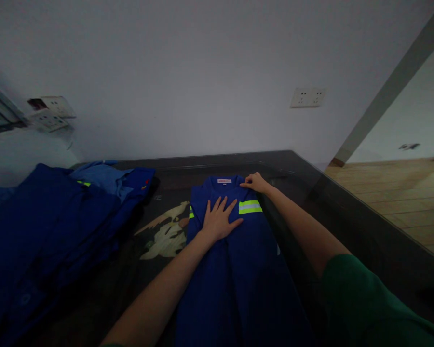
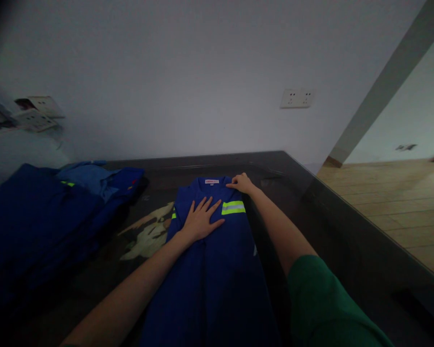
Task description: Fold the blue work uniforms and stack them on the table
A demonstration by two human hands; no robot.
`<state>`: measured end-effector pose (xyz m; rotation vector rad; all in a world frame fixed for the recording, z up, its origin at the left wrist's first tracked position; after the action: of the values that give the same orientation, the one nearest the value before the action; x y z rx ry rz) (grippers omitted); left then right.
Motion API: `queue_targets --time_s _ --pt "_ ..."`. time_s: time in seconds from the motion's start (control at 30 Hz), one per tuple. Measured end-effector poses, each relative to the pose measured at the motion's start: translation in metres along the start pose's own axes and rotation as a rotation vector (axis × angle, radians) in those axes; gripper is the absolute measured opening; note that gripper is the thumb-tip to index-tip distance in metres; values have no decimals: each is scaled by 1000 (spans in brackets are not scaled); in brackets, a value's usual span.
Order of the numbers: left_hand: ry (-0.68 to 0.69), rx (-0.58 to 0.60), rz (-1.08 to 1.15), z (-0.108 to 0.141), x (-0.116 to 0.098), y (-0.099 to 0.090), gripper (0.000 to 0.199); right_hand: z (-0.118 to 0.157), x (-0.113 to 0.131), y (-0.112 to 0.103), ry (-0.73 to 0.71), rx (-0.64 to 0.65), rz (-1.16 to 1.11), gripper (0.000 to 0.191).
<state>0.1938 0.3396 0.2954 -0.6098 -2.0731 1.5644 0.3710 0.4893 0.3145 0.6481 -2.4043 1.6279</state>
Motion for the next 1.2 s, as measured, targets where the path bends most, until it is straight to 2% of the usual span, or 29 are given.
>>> queue_targets --time_s 0.27,0.47,0.6,0.73,0.8,0.83,0.93,1.0,1.07,1.2 --pt "-33 49 -2 0 0 3 80 -5 -1 -4 -26 11 -92 44" --pt "-54 60 4 -2 2 6 84 -5 6 -6 -66 9 186 42" --pt "-56 52 4 -2 3 5 84 3 16 -9 -113 -62 415 40" --pt "-56 43 -4 -2 3 6 84 23 22 -26 -11 -210 354 33" --pt "-54 40 -2 -2 3 6 85 38 19 -39 124 -301 287 33" --pt "-53 37 0 -2 3 6 85 46 15 -43 218 -302 271 35" --pt "-55 37 5 -1 2 6 84 70 5 -36 466 -107 282 56" --pt "-59 40 2 0 1 6 84 85 8 -27 531 15 284 67" --pt "-63 41 -3 0 0 5 84 95 17 -22 529 25 286 61" --pt "-79 49 -8 1 -1 6 85 105 32 -18 507 -55 322 32"
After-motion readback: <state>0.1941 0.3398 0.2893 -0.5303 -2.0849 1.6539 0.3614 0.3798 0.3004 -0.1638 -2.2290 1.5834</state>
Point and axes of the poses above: each hand's wrist, its own z-axis away from the middle knuckle, its own y-axis out of the palm, x = y × z, the point moved 8 cm from there along -z, towards the middle knuckle, and after that the axes turned 8 degrees about y, right-handed, at the moved point
